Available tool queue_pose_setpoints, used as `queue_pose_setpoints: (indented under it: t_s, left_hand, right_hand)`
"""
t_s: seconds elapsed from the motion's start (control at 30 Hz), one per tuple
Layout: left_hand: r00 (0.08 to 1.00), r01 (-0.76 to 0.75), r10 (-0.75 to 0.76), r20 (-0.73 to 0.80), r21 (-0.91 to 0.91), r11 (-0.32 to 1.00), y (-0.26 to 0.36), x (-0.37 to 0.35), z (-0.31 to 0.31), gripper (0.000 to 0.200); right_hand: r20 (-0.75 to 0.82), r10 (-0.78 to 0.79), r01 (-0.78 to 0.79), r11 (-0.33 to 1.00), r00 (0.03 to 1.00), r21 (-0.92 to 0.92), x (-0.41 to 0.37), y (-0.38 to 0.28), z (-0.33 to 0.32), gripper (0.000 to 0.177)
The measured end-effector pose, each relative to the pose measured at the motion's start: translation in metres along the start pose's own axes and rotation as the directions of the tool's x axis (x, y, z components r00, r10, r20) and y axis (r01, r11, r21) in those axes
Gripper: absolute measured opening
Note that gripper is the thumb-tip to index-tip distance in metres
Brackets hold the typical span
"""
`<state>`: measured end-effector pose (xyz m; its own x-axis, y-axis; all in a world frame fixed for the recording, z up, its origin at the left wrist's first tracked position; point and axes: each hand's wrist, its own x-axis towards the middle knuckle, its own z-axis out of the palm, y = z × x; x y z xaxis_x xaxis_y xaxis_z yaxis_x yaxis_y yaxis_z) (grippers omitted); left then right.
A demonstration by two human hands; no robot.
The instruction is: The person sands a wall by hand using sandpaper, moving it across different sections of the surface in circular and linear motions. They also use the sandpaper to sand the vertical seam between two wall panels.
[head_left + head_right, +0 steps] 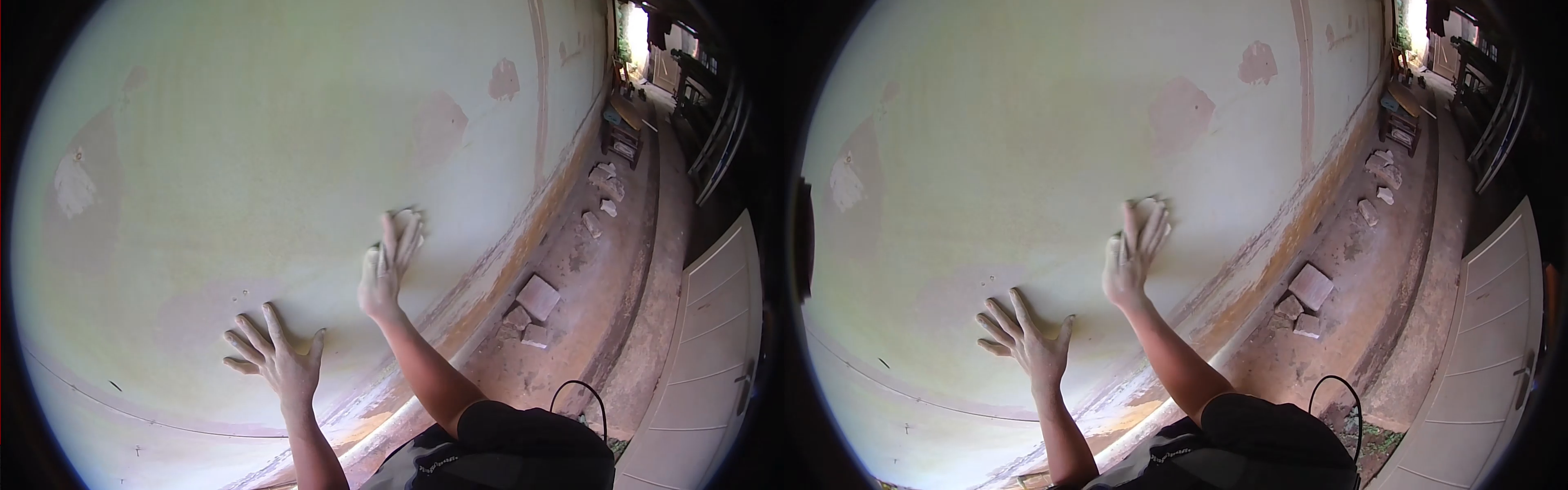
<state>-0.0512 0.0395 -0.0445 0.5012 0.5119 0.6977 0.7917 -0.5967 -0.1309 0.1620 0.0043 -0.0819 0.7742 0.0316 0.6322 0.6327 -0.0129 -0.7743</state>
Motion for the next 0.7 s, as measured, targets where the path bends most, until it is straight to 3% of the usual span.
queue_pose_setpoints:
  t_s: [0.03, 0.1, 0.2, 0.27, 0.37, 0.4, 0.43, 0.47, 0.53, 0.63, 0.67, 0.7]
  left_hand:
    - [1.000, 0.011, -0.011, 0.014, 0.000, 1.000, 0.002, 0.001, -0.003, 0.120]
    - [1.000, -0.005, 0.005, -0.003, 0.007, 1.000, 0.002, -0.001, -0.001, 0.121]
    - [0.999, -0.020, 0.021, -0.038, 0.022, 1.000, 0.002, 0.004, 0.004, 0.121]
    - [0.999, -0.022, 0.023, -0.031, 0.036, 0.999, 0.000, 0.000, 0.002, 0.121]
    - [0.998, -0.032, 0.033, -0.049, 0.016, 0.999, 0.000, 0.000, 0.002, 0.119]
    - [0.999, -0.023, 0.024, -0.045, 0.013, 1.000, 0.000, -0.001, 0.001, 0.119]
    - [0.999, -0.028, 0.028, -0.039, 0.008, 1.000, 0.000, 0.000, 0.001, 0.118]
    - [0.999, -0.035, 0.035, -0.039, 0.000, 0.999, 0.000, 0.001, 0.001, 0.117]
    - [0.997, -0.050, 0.049, -0.061, -0.015, 0.999, 0.000, 0.001, 0.001, 0.115]
    - [1.000, 0.016, -0.016, -0.013, -0.042, 0.999, 0.003, 0.001, -0.002, 0.115]
    - [1.000, 0.010, -0.010, -0.007, -0.046, 0.999, 0.004, 0.000, -0.002, 0.115]
    - [1.000, 0.016, -0.016, -0.001, -0.046, 0.999, 0.004, 0.000, -0.002, 0.115]
  right_hand:
    - [-0.005, 0.013, -0.013, 1.000, 1.000, -0.009, -0.004, -0.002, 0.000, 0.064]
    - [0.043, -0.184, 0.183, 0.982, 0.982, 0.038, -0.009, -0.004, 0.000, 0.058]
    - [0.073, -0.174, 0.175, 0.985, 0.982, 0.005, -0.015, 0.050, -0.006, 0.060]
    - [0.016, -0.049, 0.048, 0.998, 0.999, 0.044, -0.030, 0.098, -0.012, 0.063]
    - [-0.062, 0.025, -0.015, 0.989, 0.998, 0.148, -0.059, 0.181, -0.002, 0.062]
    - [-0.065, 0.235, -0.207, 0.933, 0.970, 0.296, -0.068, 0.206, 0.005, 0.065]
    - [-0.040, 0.435, -0.376, 0.818, 0.899, 0.434, -0.067, 0.205, 0.001, 0.068]
    - [-0.042, 0.428, -0.370, 0.823, 0.903, 0.432, -0.064, 0.202, 0.003, 0.068]
    - [-0.096, 0.327, -0.309, 0.937, 0.940, 0.165, -0.034, 0.127, 0.003, 0.070]
    - [0.031, 0.049, -0.051, 0.997, 0.998, 0.060, -0.013, 0.015, -0.002, 0.066]
    - [0.093, -0.054, 0.054, 0.999, 0.994, 0.003, -0.015, -0.003, -0.003, 0.065]
    - [0.092, -0.050, 0.051, 0.999, 0.994, 0.000, -0.018, 0.001, -0.004, 0.065]
